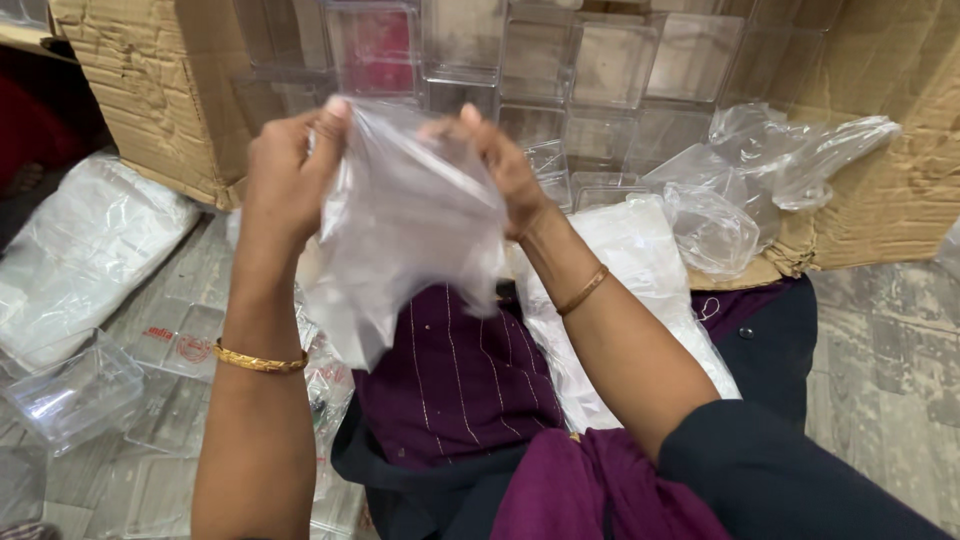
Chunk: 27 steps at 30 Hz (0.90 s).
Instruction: The person sits on the floor in front of a large cardboard box filled with clear plastic containers. The person opens plastic bags, pulls each container out of its bag, and stacks the unpacked containers on the floor beside the box.
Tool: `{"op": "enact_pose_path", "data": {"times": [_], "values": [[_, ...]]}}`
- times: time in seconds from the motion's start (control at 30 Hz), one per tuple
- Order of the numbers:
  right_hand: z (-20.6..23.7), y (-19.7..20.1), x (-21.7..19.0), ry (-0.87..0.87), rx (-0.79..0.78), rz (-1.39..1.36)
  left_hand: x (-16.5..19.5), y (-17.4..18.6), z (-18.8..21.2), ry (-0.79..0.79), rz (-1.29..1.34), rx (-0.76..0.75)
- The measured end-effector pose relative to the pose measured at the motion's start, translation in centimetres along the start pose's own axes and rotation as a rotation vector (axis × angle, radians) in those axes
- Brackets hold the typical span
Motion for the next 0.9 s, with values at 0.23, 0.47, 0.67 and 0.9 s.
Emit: {"op": "enact_pose_path", "data": {"times": [0.23,0.47,0.67,0.9], "values": [[2.4,-6.2,0.1,-0.325,0.022,-0.280,-0.7,-5.7,-1.4,-0.184,0.182,-0.239],[3.7,-4.9,-3.9,-0.227,0.113,-0.106,-1.4,-11.5,-2.5,-0.090,0.223,-0.224],[10.9,5.4,-14.7,-0.111,0.894,0.549,-3.8,-8.1,-3.6,-0.104,0.694,-0.211],[22.2,17.5,-20.5,-0.149,1.519,0.934,-4.8,-8.6,-4.8,-0.141,0.874,-0.214]]}}
Point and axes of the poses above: each hand's wrist, its own z-axis away from the middle knuckle, its own y-axis out of the back of the hand, x = y × z, the point moved 5 cm from there along -z, towards the middle knuckle, and after that the axes turned 13 degrees about -x, right-handed, at the moved point
